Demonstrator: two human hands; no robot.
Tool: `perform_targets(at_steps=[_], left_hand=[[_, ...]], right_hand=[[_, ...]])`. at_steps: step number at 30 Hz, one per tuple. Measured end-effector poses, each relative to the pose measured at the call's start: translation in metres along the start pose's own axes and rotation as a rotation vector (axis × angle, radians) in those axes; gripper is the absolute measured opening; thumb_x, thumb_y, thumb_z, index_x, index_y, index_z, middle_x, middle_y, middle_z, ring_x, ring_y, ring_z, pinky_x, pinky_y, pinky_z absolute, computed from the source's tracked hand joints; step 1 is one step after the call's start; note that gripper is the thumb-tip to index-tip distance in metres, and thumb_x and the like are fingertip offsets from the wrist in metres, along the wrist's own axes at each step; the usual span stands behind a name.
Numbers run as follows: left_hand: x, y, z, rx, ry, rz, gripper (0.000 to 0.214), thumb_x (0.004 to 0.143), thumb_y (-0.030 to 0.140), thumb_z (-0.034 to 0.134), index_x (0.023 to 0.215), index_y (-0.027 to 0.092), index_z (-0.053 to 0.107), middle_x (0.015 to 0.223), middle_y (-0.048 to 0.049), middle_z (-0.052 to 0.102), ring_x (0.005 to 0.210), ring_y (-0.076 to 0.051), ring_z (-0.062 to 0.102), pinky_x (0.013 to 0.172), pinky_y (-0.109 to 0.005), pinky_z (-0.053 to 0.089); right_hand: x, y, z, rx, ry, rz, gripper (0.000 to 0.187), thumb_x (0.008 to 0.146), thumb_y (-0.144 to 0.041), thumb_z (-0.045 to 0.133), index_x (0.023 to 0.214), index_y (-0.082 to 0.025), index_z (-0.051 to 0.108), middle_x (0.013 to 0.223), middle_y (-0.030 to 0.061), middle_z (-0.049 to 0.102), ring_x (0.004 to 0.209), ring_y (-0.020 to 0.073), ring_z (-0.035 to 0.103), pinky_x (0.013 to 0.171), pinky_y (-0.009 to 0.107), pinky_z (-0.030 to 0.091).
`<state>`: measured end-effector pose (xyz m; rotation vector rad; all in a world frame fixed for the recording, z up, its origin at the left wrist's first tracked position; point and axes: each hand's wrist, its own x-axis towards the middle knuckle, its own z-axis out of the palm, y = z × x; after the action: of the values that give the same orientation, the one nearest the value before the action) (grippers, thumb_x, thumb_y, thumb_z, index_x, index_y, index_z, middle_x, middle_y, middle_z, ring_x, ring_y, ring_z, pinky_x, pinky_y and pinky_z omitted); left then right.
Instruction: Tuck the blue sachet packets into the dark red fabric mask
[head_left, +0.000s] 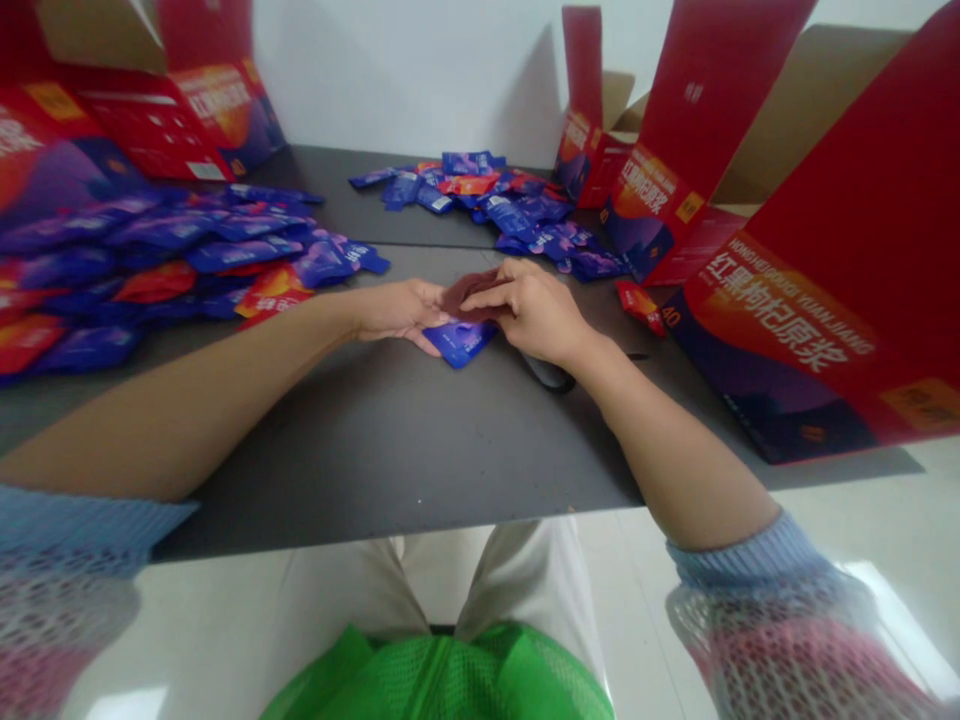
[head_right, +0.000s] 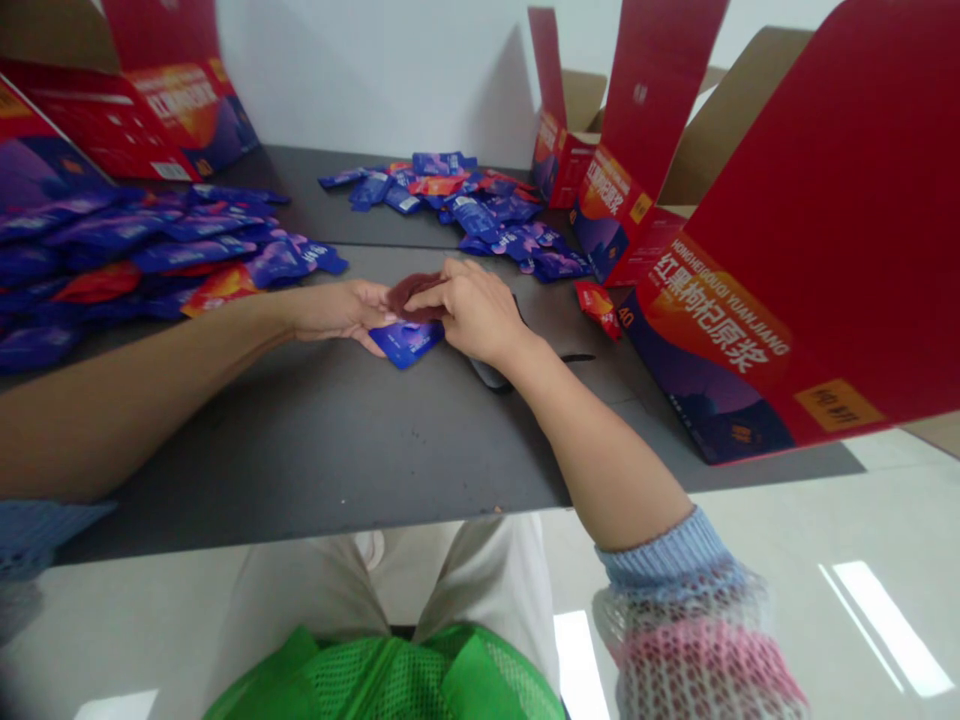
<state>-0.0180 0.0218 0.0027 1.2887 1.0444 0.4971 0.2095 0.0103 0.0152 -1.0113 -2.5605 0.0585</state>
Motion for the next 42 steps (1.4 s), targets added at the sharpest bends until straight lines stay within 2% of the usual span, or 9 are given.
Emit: perform_targets(at_steps=[5, 11, 17, 19, 23, 28, 33, 38, 42], left_hand=[[-0.003, 0.003, 0.006, 0.074, -0.038, 0.008, 0.004, 0.073, 0.010, 0.071, 0.073, 0.013, 0.068, 0.067, -0.0025, 0.063, 0.059, -0.012, 0.061, 0.074, -0.031, 0.058], [-0.007, 0.008, 0.019, 0.059, 0.082, -0.026, 0.010, 0.075, 0.006, 0.064, 0.067, 0.013, 0.065, 0.061, -0.0026, 0.060, 0.054, -0.012, 0.059, 0.060, -0.025, 0.054], [-0.009, 0.012, 0.027, 0.039, 0.171, -0.071, 0.015, 0.075, 0.006, 0.063, 0.061, 0.012, 0.065, 0.058, -0.0048, 0.061, 0.051, -0.013, 0.058, 0.062, -0.028, 0.054], [-0.009, 0.012, 0.028, 0.017, 0.198, -0.069, 0.012, 0.074, 0.006, 0.063, 0.064, 0.012, 0.067, 0.060, -0.0057, 0.063, 0.052, -0.014, 0.059, 0.064, -0.031, 0.055], [-0.007, 0.010, 0.029, -0.010, 0.242, -0.049, 0.013, 0.074, 0.004, 0.060, 0.065, 0.011, 0.067, 0.061, -0.0056, 0.063, 0.053, -0.015, 0.059, 0.069, -0.036, 0.057], [-0.006, 0.009, 0.028, -0.043, 0.248, -0.044, 0.018, 0.074, -0.001, 0.056, 0.062, 0.011, 0.062, 0.058, -0.0031, 0.061, 0.053, -0.013, 0.058, 0.078, -0.041, 0.057], [-0.006, 0.010, 0.034, -0.121, 0.297, -0.012, 0.011, 0.074, 0.003, 0.059, 0.072, 0.011, 0.065, 0.064, -0.0037, 0.066, 0.062, -0.014, 0.063, 0.076, -0.034, 0.056], [-0.002, 0.005, 0.032, -0.108, 0.299, 0.034, 0.018, 0.079, 0.005, 0.054, 0.068, 0.012, 0.067, 0.063, -0.0045, 0.066, 0.054, -0.012, 0.059, 0.062, -0.028, 0.052], [-0.001, 0.001, 0.024, -0.063, 0.238, 0.048, 0.022, 0.077, 0.000, 0.052, 0.067, 0.013, 0.068, 0.061, -0.0021, 0.064, 0.054, -0.011, 0.057, 0.063, -0.025, 0.049]], right_hand=[[0.001, 0.013, 0.002, -0.109, -0.006, 0.130, 0.037, 0.086, -0.018, 0.055, 0.115, -0.030, 0.075, 0.098, 0.0089, 0.063, 0.094, 0.0263, 0.052, 0.080, 0.038, 0.040], [0.005, 0.014, 0.002, -0.181, -0.013, 0.251, 0.032, 0.086, -0.015, 0.059, 0.112, -0.025, 0.076, 0.105, 0.0143, 0.062, 0.102, 0.0320, 0.052, 0.082, 0.044, 0.041], [0.003, 0.007, 0.006, -0.206, 0.033, 0.353, 0.029, 0.087, -0.013, 0.057, 0.108, -0.022, 0.076, 0.108, 0.0167, 0.061, 0.106, 0.0345, 0.048, 0.084, 0.050, 0.040], [0.001, 0.001, 0.007, -0.192, 0.047, 0.300, 0.031, 0.089, -0.014, 0.055, 0.109, -0.025, 0.076, 0.106, 0.0147, 0.060, 0.106, 0.0334, 0.047, 0.084, 0.049, 0.039], [-0.001, -0.009, 0.005, -0.149, 0.043, 0.073, 0.037, 0.094, -0.017, 0.046, 0.112, -0.029, 0.076, 0.101, 0.0120, 0.059, 0.102, 0.0289, 0.046, 0.081, 0.042, 0.037], [0.000, -0.002, 0.002, -0.096, 0.034, -0.110, 0.039, 0.095, -0.019, 0.044, 0.116, -0.031, 0.075, 0.100, 0.0103, 0.058, 0.099, 0.0270, 0.046, 0.079, 0.040, 0.035], [0.000, -0.014, 0.000, -0.070, 0.028, -0.203, 0.040, 0.094, -0.015, 0.045, 0.114, -0.032, 0.075, 0.098, 0.0088, 0.059, 0.098, 0.0254, 0.046, 0.079, 0.039, 0.035], [-0.003, -0.036, -0.009, -0.045, -0.097, -0.307, 0.037, 0.092, -0.013, 0.052, 0.114, -0.030, 0.075, 0.092, 0.0075, 0.059, 0.092, 0.0228, 0.048, 0.076, 0.035, 0.035], [-0.004, -0.038, -0.016, 0.109, -0.204, -0.370, 0.034, 0.090, -0.011, 0.056, 0.109, -0.030, 0.077, 0.095, 0.0055, 0.062, 0.094, 0.0196, 0.053, 0.083, 0.033, 0.039]])
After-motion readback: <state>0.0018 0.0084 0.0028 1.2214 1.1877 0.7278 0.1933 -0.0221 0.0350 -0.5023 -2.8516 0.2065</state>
